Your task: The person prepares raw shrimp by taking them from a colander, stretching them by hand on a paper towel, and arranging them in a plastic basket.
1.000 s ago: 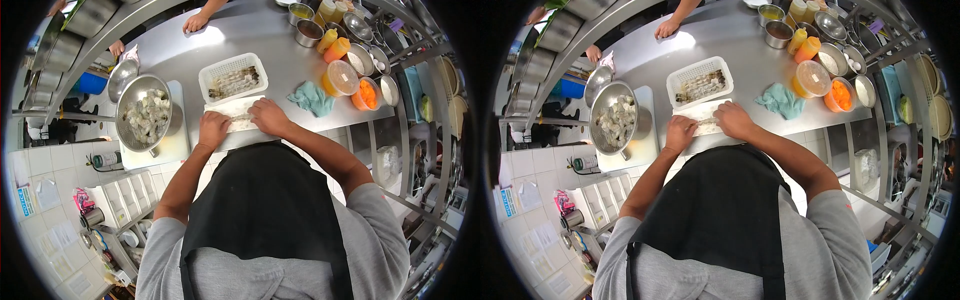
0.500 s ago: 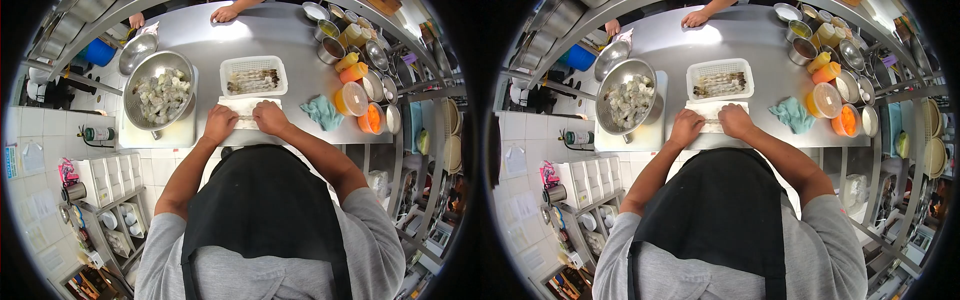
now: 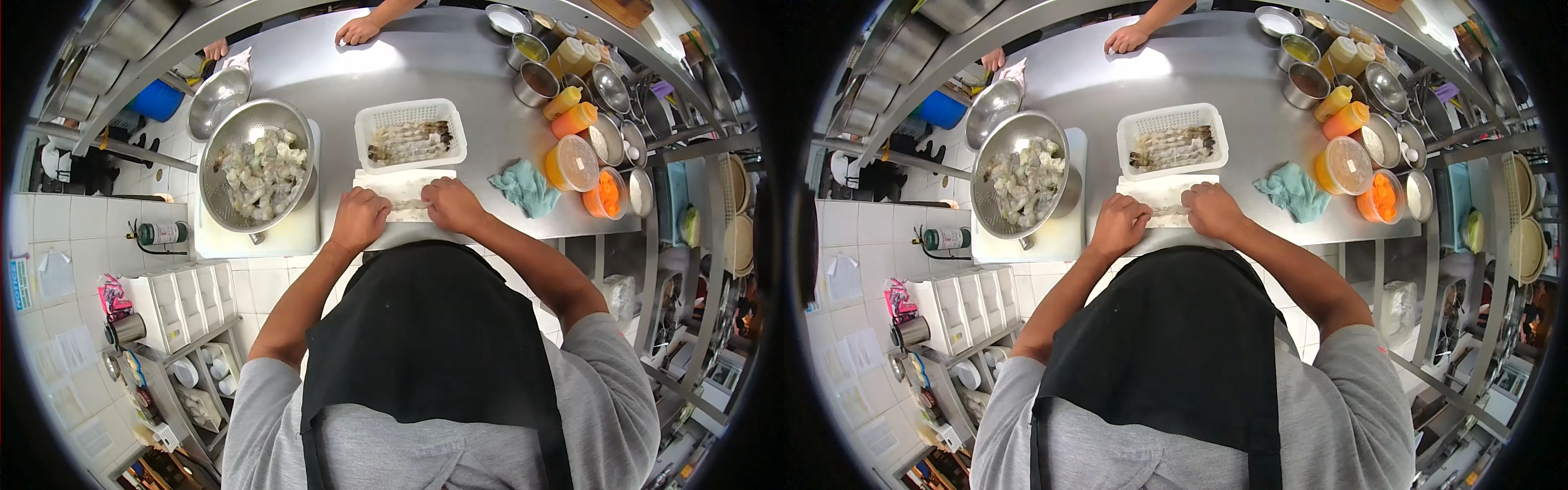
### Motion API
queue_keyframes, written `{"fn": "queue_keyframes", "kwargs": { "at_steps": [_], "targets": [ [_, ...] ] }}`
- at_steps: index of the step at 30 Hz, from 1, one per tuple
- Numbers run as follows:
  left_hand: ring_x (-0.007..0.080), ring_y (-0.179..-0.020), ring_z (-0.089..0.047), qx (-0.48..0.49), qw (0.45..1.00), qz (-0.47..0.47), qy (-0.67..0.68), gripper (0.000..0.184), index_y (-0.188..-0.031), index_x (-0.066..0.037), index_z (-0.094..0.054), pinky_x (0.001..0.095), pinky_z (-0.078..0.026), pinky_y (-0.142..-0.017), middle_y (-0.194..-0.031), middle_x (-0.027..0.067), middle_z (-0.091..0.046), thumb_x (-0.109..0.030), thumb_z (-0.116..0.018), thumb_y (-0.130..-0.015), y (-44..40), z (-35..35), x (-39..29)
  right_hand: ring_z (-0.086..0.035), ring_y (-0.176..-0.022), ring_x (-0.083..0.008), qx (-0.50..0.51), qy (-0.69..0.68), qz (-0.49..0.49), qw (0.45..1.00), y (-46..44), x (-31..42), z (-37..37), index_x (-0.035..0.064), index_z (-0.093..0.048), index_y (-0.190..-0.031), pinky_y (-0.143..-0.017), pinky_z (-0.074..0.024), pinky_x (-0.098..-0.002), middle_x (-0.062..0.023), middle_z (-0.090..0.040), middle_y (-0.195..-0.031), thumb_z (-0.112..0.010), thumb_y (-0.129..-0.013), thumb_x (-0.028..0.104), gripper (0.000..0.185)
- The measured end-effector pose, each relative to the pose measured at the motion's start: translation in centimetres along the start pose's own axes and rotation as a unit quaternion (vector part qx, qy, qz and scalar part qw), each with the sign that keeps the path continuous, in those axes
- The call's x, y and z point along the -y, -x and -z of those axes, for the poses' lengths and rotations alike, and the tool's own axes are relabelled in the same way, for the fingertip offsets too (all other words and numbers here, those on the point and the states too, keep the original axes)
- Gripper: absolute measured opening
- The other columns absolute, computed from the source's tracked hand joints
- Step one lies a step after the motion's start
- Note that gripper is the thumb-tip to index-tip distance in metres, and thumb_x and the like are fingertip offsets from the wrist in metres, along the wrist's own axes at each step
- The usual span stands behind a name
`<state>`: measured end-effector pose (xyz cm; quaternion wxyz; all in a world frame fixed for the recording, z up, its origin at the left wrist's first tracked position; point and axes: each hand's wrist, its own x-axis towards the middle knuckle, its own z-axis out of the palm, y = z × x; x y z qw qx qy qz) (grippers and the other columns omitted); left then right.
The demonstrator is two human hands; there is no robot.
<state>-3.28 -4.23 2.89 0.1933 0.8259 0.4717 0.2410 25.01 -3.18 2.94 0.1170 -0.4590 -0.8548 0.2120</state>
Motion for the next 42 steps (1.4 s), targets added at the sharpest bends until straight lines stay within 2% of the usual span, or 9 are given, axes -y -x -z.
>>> {"fn": "queue_keyframes", "kwargs": {
  "at_steps": [5, 10, 16, 18, 23, 29, 35, 38, 42],
  "targets": [
    [0.037, -0.091, -0.071, -0.058, 0.998, -0.023, 0.005, 0.008, -0.095, -0.007, -0.082, 0.0491, -0.057, -0.084, -0.092, 0.012, -0.076, -0.007, -0.079, -0.088, -4.0, 3.1, -1.1, -0.069, -0.101, -0.0394, -0.072, 0.011, 0.013, 0.997, -2.0, 1.0, 5.0, 0.0064, -0.069, -0.097, -0.091, -0.054, -0.0542, -0.0153, -0.071, -0.096, -0.068, -0.085, 0.011, 0.013],
    [0.037, -0.094, -0.072, -0.079, 0.994, 0.008, -0.075, 0.008, -0.095, -0.009, -0.082, 0.0504, -0.058, -0.084, -0.095, 0.013, -0.078, -0.006, -0.077, -0.09, -12.2, 2.2, 1.6, -0.071, -0.103, -0.0371, -0.113, 0.083, 0.025, 0.99, -9.8, -3.5, 7.2, 0.0071, -0.073, -0.096, -0.091, -0.0539, -0.0528, -0.0149, -0.074, -0.099, -0.066, -0.085, 0.007, 0.013],
    [0.0322, -0.103, -0.073, 0.029, 0.978, 0.061, -0.2, 0.009, -0.096, -0.017, -0.084, 0.0517, -0.055, -0.089, -0.099, 0.0102, -0.079, -0.014, -0.076, -0.092, -15.0, -1.0, 4.1, -0.071, -0.113, -0.0352, 0.063, 0.126, -0.007, 0.99, -13.7, -6.4, 6.6, 0.0108, -0.078, -0.103, -0.099, -0.0527, -0.0522, -0.0129, -0.077, -0.108, -0.066, -0.088, 0.005, 0.02],
    [0.0308, -0.106, -0.072, 0.047, 0.973, 0.07, -0.213, 0.01, -0.097, -0.019, -0.084, 0.0512, -0.053, -0.091, -0.101, 0.0086, -0.079, -0.016, -0.075, -0.092, -14.7, -1.1, 4.0, -0.07, -0.116, -0.0352, 0.042, 0.112, -0.012, 0.993, -13.2, -7.0, 5.9, 0.0115, -0.079, -0.106, -0.1, -0.0532, -0.0523, -0.0128, -0.077, -0.11, -0.067, -0.088, 0.005, 0.023],
    [0.0292, -0.112, -0.07, -0.035, 0.98, 0.03, -0.192, 0.011, -0.096, -0.017, -0.084, 0.0512, -0.046, -0.099, -0.107, 0.0038, -0.08, -0.018, -0.073, -0.094, -14.7, -1.0, 3.4, -0.068, -0.12, -0.0358, -0.001, 0.096, 0.014, 0.995, -13.2, -8.5, 4.6, 0.0122, -0.08, -0.113, -0.103, -0.054, -0.0524, -0.0116, -0.077, -0.113, -0.069, -0.088, 0.005, 0.028],
    [0.0283, -0.117, -0.065, 0.152, 0.94, 0.097, -0.291, 0.015, -0.096, -0.018, -0.085, 0.0541, -0.039, -0.099, -0.1, 0.0067, -0.081, -0.012, -0.075, -0.086, -17.3, -2.2, 3.2, -0.069, -0.12, -0.0331, 0.08, 0.159, -0.015, 0.984, -14.3, -7.9, 4.2, 0.0137, -0.078, -0.116, -0.103, -0.0532, -0.0547, -0.0099, -0.078, -0.113, -0.07, -0.088, 0.005, 0.03],
    [0.029, -0.116, -0.066, 0.124, 0.955, 0.095, -0.251, 0.014, -0.091, -0.017, -0.086, 0.0539, -0.037, -0.101, -0.096, 0.0066, -0.081, -0.01, -0.075, -0.085, -17.3, -2.2, 3.9, -0.069, -0.12, -0.033, 0.077, 0.165, -0.032, 0.983, -14.5, -7.6, 4.3, 0.0151, -0.079, -0.116, -0.102, -0.0526, -0.0543, -0.0094, -0.078, -0.115, -0.071, -0.088, 0.007, 0.03],
    [0.0275, -0.116, -0.067, 0.108, 0.952, 0.057, -0.28, 0.027, -0.097, -0.027, -0.089, 0.0524, -0.038, -0.097, -0.096, 0.0014, -0.081, -0.009, -0.074, -0.084, -16.5, -2.0, 4.6, -0.07, -0.119, -0.0342, 0.106, 0.153, 0.004, 0.982, -14.1, -8.2, 4.9, 0.0166, -0.081, -0.115, -0.102, -0.0535, -0.0542, -0.0097, -0.078, -0.113, -0.072, -0.089, 0.008, 0.029],
    [0.0271, -0.123, -0.064, 0.172, 0.941, 0.083, -0.28, 0.03, -0.1, -0.028, -0.089, 0.0532, -0.038, -0.101, -0.105, 0.0014, -0.082, -0.008, -0.074, -0.085, -16.8, -1.4, 3.9, -0.071, -0.117, -0.036, 0.114, 0.135, 0.009, 0.984, -14.3, -8.8, 5.6, 0.0173, -0.083, -0.115, -0.101, -0.0565, -0.052, -0.0131, -0.078, -0.111, -0.072, -0.089, 0.009, 0.03]
  ]
}}
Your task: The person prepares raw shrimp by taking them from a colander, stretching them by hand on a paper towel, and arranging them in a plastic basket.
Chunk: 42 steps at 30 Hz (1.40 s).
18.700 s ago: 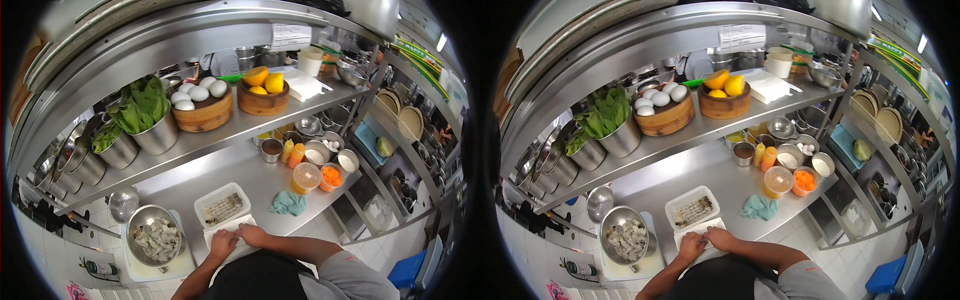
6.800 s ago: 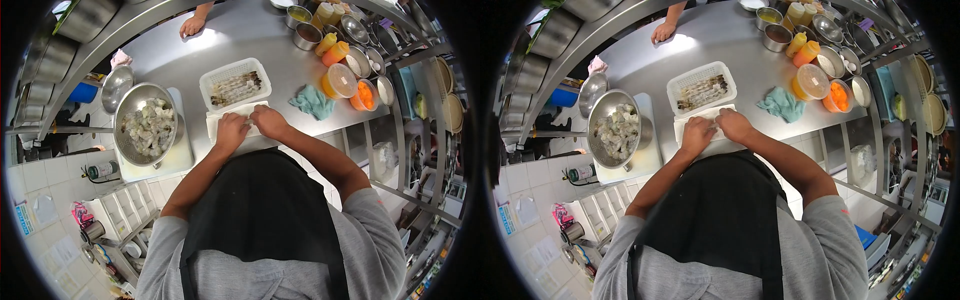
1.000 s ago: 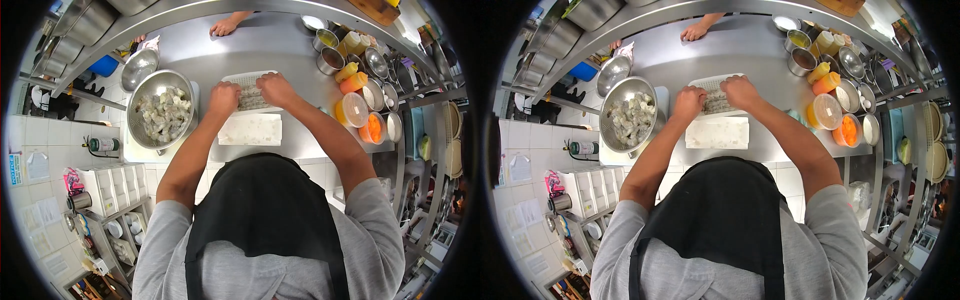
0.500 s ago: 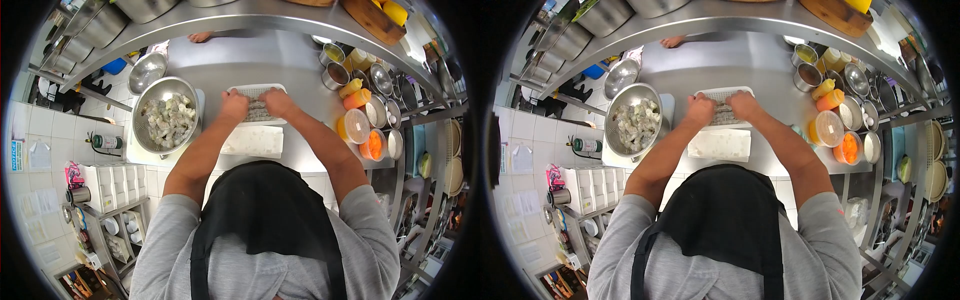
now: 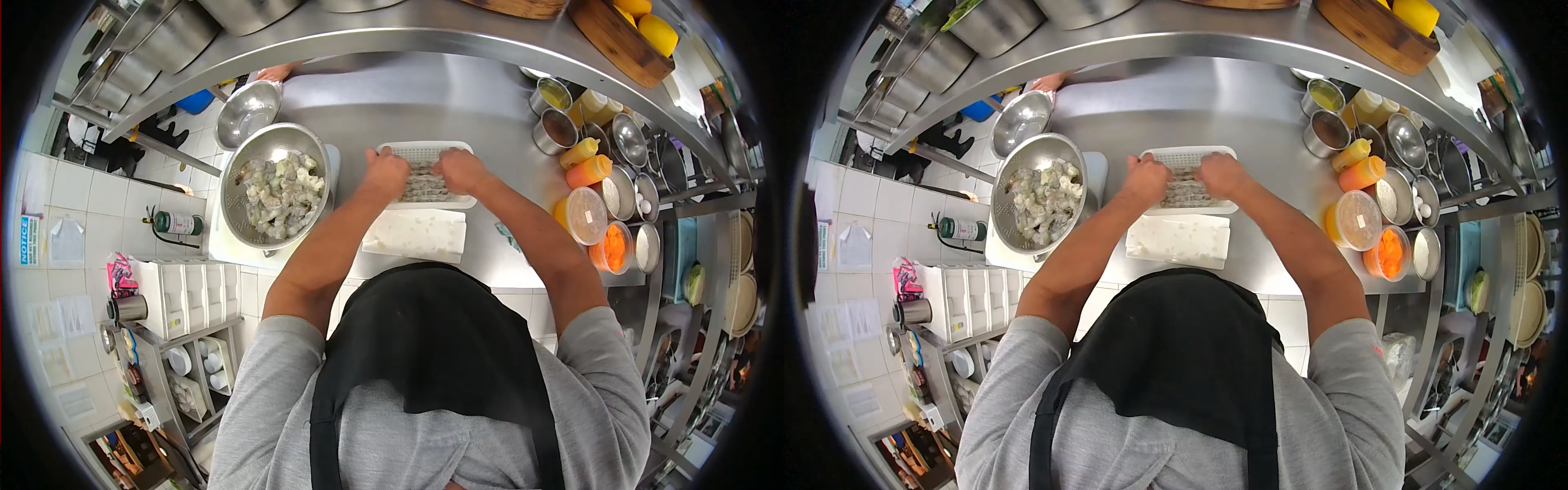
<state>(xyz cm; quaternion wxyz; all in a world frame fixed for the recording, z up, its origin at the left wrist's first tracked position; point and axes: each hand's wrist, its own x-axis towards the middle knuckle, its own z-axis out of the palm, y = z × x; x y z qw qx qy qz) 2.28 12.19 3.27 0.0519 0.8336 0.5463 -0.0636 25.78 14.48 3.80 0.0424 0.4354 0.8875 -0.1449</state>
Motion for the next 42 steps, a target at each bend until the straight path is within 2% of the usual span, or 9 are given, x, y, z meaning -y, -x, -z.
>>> {"fn": "queue_keyframes", "kwargs": {
  "at_steps": [5, 11, 14, 17, 20, 23, 30, 36, 42],
  "targets": [
    [0.0287, -0.127, -0.063, 0.049, 0.999, 0.017, -0.006, 0.036, -0.113, -0.024, -0.088, 0.0555, -0.042, -0.104, -0.116, 0.0063, -0.082, -0.006, -0.073, -0.085, 0.6, 1.1, -0.1, -0.072, -0.117, -0.0373, 0.008, -0.028, -0.021, 0.999, 0.6, -0.9, 2.0, 0.0145, -0.083, -0.118, -0.1, -0.0591, -0.049, -0.0168, -0.077, -0.118, -0.068, -0.088, 0.004, 0.035],
    [0.0406, -0.114, -0.071, -0.107, 0.98, 0.018, 0.164, 0.037, -0.124, -0.012, -0.083, 0.0524, -0.057, -0.102, -0.113, 0.0171, -0.081, -0.005, -0.068, -0.09, 6.6, 4.8, 0.1, -0.072, -0.115, -0.0386, -0.103, -0.057, -0.005, 0.993, 1.2, -0.5, 1.6, 0.012, -0.082, -0.118, -0.101, -0.0583, -0.05, -0.0171, -0.077, -0.113, -0.067, -0.086, 0.002, 0.037],
    [0.0404, -0.103, -0.076, -0.113, 0.964, -0.028, 0.239, 0.032, -0.122, -0.009, -0.082, 0.052, -0.06, -0.097, -0.11, 0.0201, -0.081, -0.007, -0.069, -0.093, 10.6, 5.2, -1.1, -0.07, -0.119, -0.0391, 0.052, 0.06, 0.008, 0.997, 1.1, 1.0, 1.4, 0.0136, -0.081, -0.123, -0.101, -0.0572, -0.0527, -0.0175, -0.075, -0.118, -0.067, -0.087, 0.003, 0.039],
    [0.0365, -0.094, -0.079, -0.109, 0.942, -0.037, 0.314, 0.028, -0.122, -0.007, -0.081, 0.049, -0.063, -0.091, -0.106, 0.0203, -0.081, -0.01, -0.072, -0.095, 14.6, 8.3, -2.1, -0.068, -0.124, -0.0394, -0.08, -0.019, -0.01, 0.997, 0.9, 1.7, 0.2, 0.0156, -0.078, -0.132, -0.101, -0.0562, -0.0541, -0.0175, -0.074, -0.124, -0.068, -0.089, 0.006, 0.046],
    [0.0339, -0.088, -0.08, -0.126, 0.918, -0.008, 0.377, 0.027, -0.123, -0.007, -0.082, 0.0427, -0.064, -0.084, -0.105, 0.0188, -0.082, -0.013, -0.074, -0.098, 17.3, 13.2, -1.3, -0.066, -0.127, -0.0392, 0.019, 0.026, 0.036, 0.999, 0.4, 2.4, -0.1, 0.017, -0.075, -0.14, -0.103, -0.0555, -0.0535, -0.0176, -0.072, -0.129, -0.068, -0.091, 0.007, 0.05],
    [0.0254, -0.086, -0.081, -0.208, 0.914, 0.064, 0.341, 0.031, -0.129, -0.008, -0.081, 0.0402, -0.063, -0.078, -0.106, 0.0146, -0.083, -0.016, -0.074, -0.1, 19.1, 15.6, 4.5, -0.067, -0.126, -0.0394, -0.042, -0.033, 0.003, 0.999, 0.4, 3.3, 1.0, 0.0157, -0.072, -0.145, -0.105, -0.0553, -0.052, -0.0185, -0.072, -0.13, -0.069, -0.096, 0.009, 0.05],
    [0.0328, -0.104, -0.081, -0.245, 0.886, 0.35, 0.179, 0.042, -0.133, -0.006, -0.079, 0.043, -0.063, -0.092, -0.115, 0.0191, -0.083, -0.022, -0.082, -0.094, 24.9, 18.7, 17.0, -0.073, -0.114, -0.0358, -0.19, -0.301, -0.071, 0.932, 3.8, 6.8, 5.6, 0.0087, -0.072, -0.141, -0.101, -0.0579, -0.0434, -0.0192, -0.073, -0.126, -0.074, -0.099, 0.014, 0.042],
    [0.0403, -0.118, -0.071, -0.194, 0.961, 0.154, 0.126, 0.042, -0.121, -0.009, -0.084, 0.0464, -0.055, -0.11, -0.119, 0.0202, -0.08, -0.014, -0.087, -0.08, 22.8, 14.5, 13.8, -0.075, -0.106, -0.0333, -0.156, -0.349, -0.066, 0.922, 6.3, 8.1, 3.0, 0.0054, -0.078, -0.13, -0.096, -0.0596, -0.0415, -0.0194, -0.074, -0.122, -0.074, -0.099, 0.014, 0.032],
    [0.039, -0.122, -0.067, -0.219, 0.948, 0.203, 0.109, 0.04, -0.116, -0.012, -0.086, 0.047, -0.051, -0.116, -0.12, 0.0171, -0.079, -0.009, -0.084, -0.077, 21.0, 17.1, 16.3, -0.076, -0.102, -0.0312, -0.15, -0.354, -0.077, 0.92, 9.5, 9.6, 2.7, 0.0048, -0.079, -0.128, -0.094, -0.0614, -0.0406, -0.0192, -0.074, -0.122, -0.074, -0.1, 0.012, 0.03]
  ]
}}
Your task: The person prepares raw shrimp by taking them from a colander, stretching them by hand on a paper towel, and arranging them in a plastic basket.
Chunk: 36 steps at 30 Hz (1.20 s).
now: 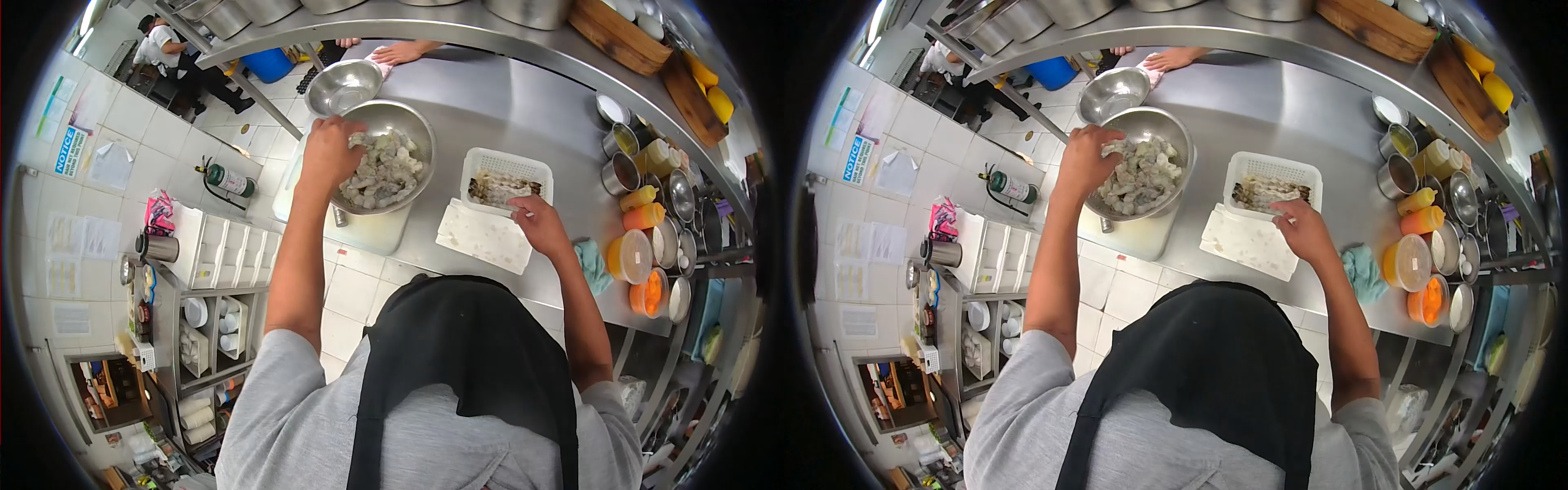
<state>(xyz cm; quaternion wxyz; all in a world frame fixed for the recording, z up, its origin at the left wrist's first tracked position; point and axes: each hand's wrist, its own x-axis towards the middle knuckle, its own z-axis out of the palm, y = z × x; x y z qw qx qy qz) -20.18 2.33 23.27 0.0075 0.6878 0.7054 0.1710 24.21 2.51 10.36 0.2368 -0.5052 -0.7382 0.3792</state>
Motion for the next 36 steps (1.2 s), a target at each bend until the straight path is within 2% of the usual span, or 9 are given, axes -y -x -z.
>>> {"fn": "queue_keyframes", "kwargs": {
  "at_steps": [4, 10, 16, 19, 22, 25, 28, 29, 36],
  "targets": [
    [0.0349, -0.128, -0.061, 0.107, 0.965, -0.235, 0.048, 0.042, -0.112, -0.018, -0.087, 0.0476, -0.05, -0.111, -0.129, 0.0106, -0.073, -0.003, -0.083, -0.073, 0.2, -5.6, -1.3, -0.077, -0.1, -0.03, -0.007, 0.003, -0.018, 1.0, 1.4, -0.3, -0.2, 0.0039, -0.079, -0.127, -0.09, -0.0628, -0.0393, -0.0188, -0.075, -0.12, -0.074, -0.1, 0.011, 0.028],
    [0.0332, -0.138, -0.051, 0.177, 0.963, -0.201, -0.013, 0.032, -0.099, -0.02, -0.083, 0.0493, -0.041, -0.113, -0.139, 0.0087, -0.058, -0.002, -0.081, -0.072, 0.9, -7.3, -2.9, -0.078, -0.097, -0.0297, -0.014, 0.004, -0.025, 1.0, 3.4, 1.0, -0.5, 0.0022, -0.078, -0.126, -0.089, -0.0633, -0.0393, -0.0195, -0.076, -0.119, -0.074, -0.1, 0.01, 0.028],
    [0.0352, -0.133, -0.056, 0.083, 0.958, -0.226, 0.157, 0.017, -0.098, -0.015, -0.081, 0.0489, -0.046, -0.109, -0.134, 0.0104, -0.062, -0.005, -0.08, -0.084, 1.1, -8.3, 0.3, -0.078, -0.098, -0.0302, -0.04, 0.0, -0.054, 0.998, 4.6, 0.8, -0.4, 0.0022, -0.078, -0.125, -0.09, -0.0622, -0.0397, -0.0201, -0.076, -0.119, -0.074, -0.099, 0.01, 0.028],
    [0.0374, -0.129, -0.062, 0.135, 0.937, -0.129, 0.296, 0.016, -0.104, -0.012, -0.08, 0.0462, -0.053, -0.105, -0.131, 0.0135, -0.065, -0.006, -0.079, -0.089, 0.4, -6.6, 1.1, -0.079, -0.099, -0.0308, -0.041, 0.013, -0.055, 0.998, 5.2, 0.3, -0.2, 0.0024, -0.078, -0.125, -0.091, -0.062, -0.0403, -0.0203, -0.077, -0.12, -0.075, -0.099, 0.011, 0.028],
    [0.0377, -0.124, -0.067, -0.034, 0.965, -0.107, 0.237, 0.02, -0.108, -0.009, -0.079, 0.0434, -0.059, -0.099, -0.129, 0.0164, -0.069, -0.004, -0.079, -0.089, -1.7, -3.6, 3.6, -0.078, -0.099, -0.0314, -0.043, 0.015, -0.053, 0.998, 5.3, -0.4, 0.0, 0.0028, -0.079, -0.126, -0.091, -0.0618, -0.0405, -0.0205, -0.077, -0.12, -0.076, -0.099, 0.013, 0.029],
    [0.037, -0.126, -0.069, -0.018, 0.983, -0.002, 0.183, 0.024, -0.11, -0.008, -0.081, 0.0458, -0.058, -0.103, -0.132, 0.0183, -0.071, -0.004, -0.081, -0.086, -3.1, -0.4, 4.9, -0.078, -0.1, -0.0315, -0.035, 0.016, -0.063, 0.997, 5.4, -0.4, -0.1, 0.0036, -0.079, -0.127, -0.092, -0.0615, -0.0408, -0.0204, -0.077, -0.12, -0.076, -0.1, 0.015, 0.029],
    [0.0363, -0.127, -0.069, 0.158, 0.972, -0.082, 0.151, 0.025, -0.109, -0.011, -0.084, 0.0431, -0.056, -0.107, -0.134, 0.0173, -0.071, -0.005, -0.081, -0.085, -2.2, -0.4, 3.9, -0.078, -0.102, -0.0317, -0.024, 0.025, -0.069, 0.997, 5.0, 0.2, -0.2, 0.0045, -0.079, -0.128, -0.093, -0.0613, -0.041, -0.0198, -0.077, -0.121, -0.075, -0.101, 0.016, 0.03],
    [0.0387, -0.142, -0.059, 0.182, 0.969, -0.142, 0.092, 0.024, -0.105, -0.014, -0.087, 0.0492, -0.048, -0.117, -0.149, 0.0171, -0.065, -0.007, -0.081, -0.083, -1.5, -1.9, 3.3, -0.078, -0.102, -0.0317, -0.021, 0.028, -0.071, 0.997, 4.9, 0.4, -0.4, 0.0049, -0.079, -0.128, -0.094, -0.0613, -0.0411, -0.0196, -0.077, -0.122, -0.075, -0.101, 0.017, 0.03],
    [0.041, -0.165, -0.026, 0.148, 0.97, -0.189, -0.026, 0.024, -0.103, -0.021, -0.087, 0.0668, -0.033, -0.125, -0.17, 0.0109, -0.042, -0.012, -0.089, -0.08, 3.2, -7.0, -0.4, -0.077, -0.106, -0.033, -0.003, 0.016, -0.07, 0.997, 4.7, 0.6, -1.3, 0.0068, -0.079, -0.129, -0.096, -0.0611, -0.0414, -0.0182, -0.077, -0.125, -0.075, -0.101, 0.019, 0.031]
  ]
}}
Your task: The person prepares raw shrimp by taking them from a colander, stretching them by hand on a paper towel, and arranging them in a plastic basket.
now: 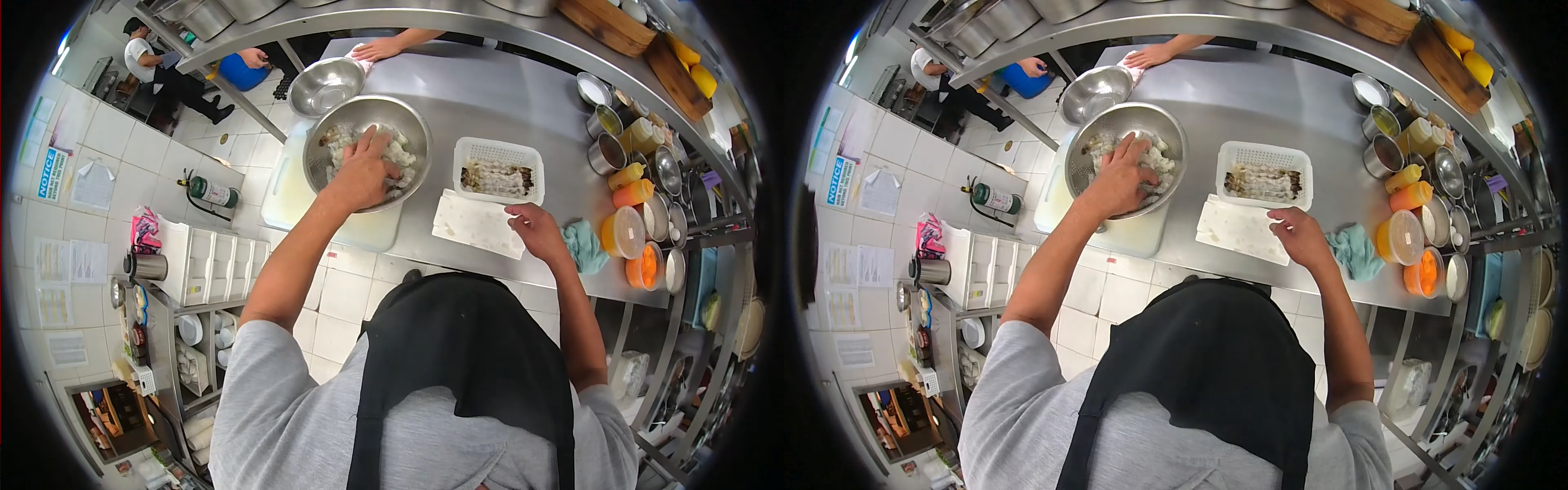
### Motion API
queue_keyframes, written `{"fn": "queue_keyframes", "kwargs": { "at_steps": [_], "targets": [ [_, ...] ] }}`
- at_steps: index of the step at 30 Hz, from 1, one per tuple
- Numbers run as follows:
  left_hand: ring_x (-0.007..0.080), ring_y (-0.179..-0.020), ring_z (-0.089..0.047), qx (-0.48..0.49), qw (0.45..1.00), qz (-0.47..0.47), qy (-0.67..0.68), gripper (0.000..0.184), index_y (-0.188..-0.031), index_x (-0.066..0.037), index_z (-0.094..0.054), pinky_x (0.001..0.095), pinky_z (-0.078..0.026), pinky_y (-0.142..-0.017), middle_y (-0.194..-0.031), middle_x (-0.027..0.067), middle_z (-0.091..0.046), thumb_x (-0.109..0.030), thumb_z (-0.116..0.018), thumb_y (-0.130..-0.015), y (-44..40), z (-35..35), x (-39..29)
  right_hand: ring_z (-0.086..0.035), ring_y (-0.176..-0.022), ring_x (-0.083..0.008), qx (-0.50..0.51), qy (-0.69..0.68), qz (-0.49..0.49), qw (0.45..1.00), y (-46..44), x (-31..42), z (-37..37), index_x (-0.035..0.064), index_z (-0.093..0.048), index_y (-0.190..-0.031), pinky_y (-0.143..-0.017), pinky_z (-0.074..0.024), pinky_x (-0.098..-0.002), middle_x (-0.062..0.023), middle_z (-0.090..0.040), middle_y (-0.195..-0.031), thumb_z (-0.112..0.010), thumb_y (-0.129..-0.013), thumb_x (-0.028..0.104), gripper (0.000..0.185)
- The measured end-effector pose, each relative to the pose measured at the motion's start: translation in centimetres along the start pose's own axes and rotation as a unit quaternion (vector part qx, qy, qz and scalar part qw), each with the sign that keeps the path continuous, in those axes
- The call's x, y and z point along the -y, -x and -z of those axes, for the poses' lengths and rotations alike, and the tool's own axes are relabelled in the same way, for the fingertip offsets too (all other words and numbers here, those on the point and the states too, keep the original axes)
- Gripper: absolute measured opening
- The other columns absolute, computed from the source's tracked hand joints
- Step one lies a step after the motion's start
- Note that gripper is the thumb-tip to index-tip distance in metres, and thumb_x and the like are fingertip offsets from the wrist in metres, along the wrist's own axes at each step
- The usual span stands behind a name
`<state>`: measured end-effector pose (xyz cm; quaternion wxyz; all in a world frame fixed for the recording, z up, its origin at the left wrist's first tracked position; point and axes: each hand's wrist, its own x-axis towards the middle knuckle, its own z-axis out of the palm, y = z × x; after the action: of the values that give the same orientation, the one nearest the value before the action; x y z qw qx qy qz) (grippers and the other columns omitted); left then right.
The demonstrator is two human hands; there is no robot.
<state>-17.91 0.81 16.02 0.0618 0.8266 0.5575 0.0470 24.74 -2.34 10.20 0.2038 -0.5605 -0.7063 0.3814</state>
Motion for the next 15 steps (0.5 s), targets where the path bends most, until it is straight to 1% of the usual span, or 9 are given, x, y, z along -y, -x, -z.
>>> {"fn": "queue_keyframes", "kwargs": {
  "at_steps": [2, 5, 8, 14, 15],
  "targets": [
    [0.0419, -0.165, -0.029, 0.013, 1.0, 0.004, 0.016, 0.024, -0.104, -0.021, -0.087, 0.0661, -0.032, -0.126, -0.169, 0.0116, -0.043, -0.012, -0.088, -0.081, -0.1, 0.9, -0.3, -0.077, -0.106, -0.0331, 0.003, 0.01, 0.0, 1.0, -0.1, -0.2, 0.0, 0.007, -0.079, -0.129, -0.096, -0.061, -0.0417, -0.0184, -0.077, -0.125, -0.075, -0.101, 0.019, 0.031],
    [0.043, -0.165, -0.028, 0.002, 0.998, -0.01, 0.055, 0.026, -0.106, -0.021, -0.087, 0.0671, -0.032, -0.126, -0.169, 0.0136, -0.043, -0.011, -0.087, -0.082, -0.2, 0.0, 1.3, -0.077, -0.106, -0.0327, 0.002, 0.015, 0.003, 1.0, 0.1, -0.7, 0.1, 0.0073, -0.079, -0.129, -0.096, -0.0608, -0.042, -0.0187, -0.077, -0.125, -0.075, -0.101, 0.019, 0.031],
    [0.0442, -0.166, -0.025, 0.009, 0.998, 0.006, 0.062, 0.026, -0.107, -0.022, -0.087, 0.0676, -0.029, -0.127, -0.173, 0.0147, -0.04, -0.013, -0.087, -0.083, 0.4, 0.5, 0.5, -0.077, -0.106, -0.0324, 0.003, 0.003, -0.011, 1.0, 0.4, -1.2, 0.2, 0.007, -0.079, -0.129, -0.096, -0.0607, -0.0418, -0.0184, -0.077, -0.125, -0.075, -0.1, 0.019, 0.031],
    [0.0478, -0.169, -0.017, 0.036, 0.998, 0.012, 0.048, 0.026, -0.109, -0.025, -0.086, 0.0688, -0.02, -0.131, -0.181, 0.0167, -0.03, -0.022, -0.088, -0.083, -0.3, 0.7, 0.3, -0.076, -0.102, -0.0315, 0.011, 0.015, -0.017, 1.0, 0.4, -1.3, -0.1, 0.0065, -0.08, -0.128, -0.095, -0.0605, -0.0421, -0.0182, -0.077, -0.124, -0.077, -0.098, 0.021, 0.033],
    [0.0484, -0.168, -0.017, 0.038, 0.998, 0.019, 0.056, 0.024, -0.106, -0.024, -0.086, 0.0704, -0.019, -0.131, -0.18, 0.0174, -0.03, -0.022, -0.087, -0.082, -0.4, 0.7, 0.3, -0.076, -0.102, -0.0313, 0.016, 0.018, -0.017, 1.0, 0.4, -1.3, -0.2, 0.0066, -0.08, -0.128, -0.094, -0.0604, -0.0421, -0.0181, -0.077, -0.124, -0.077, -0.098, 0.021, 0.034]
  ]
}}
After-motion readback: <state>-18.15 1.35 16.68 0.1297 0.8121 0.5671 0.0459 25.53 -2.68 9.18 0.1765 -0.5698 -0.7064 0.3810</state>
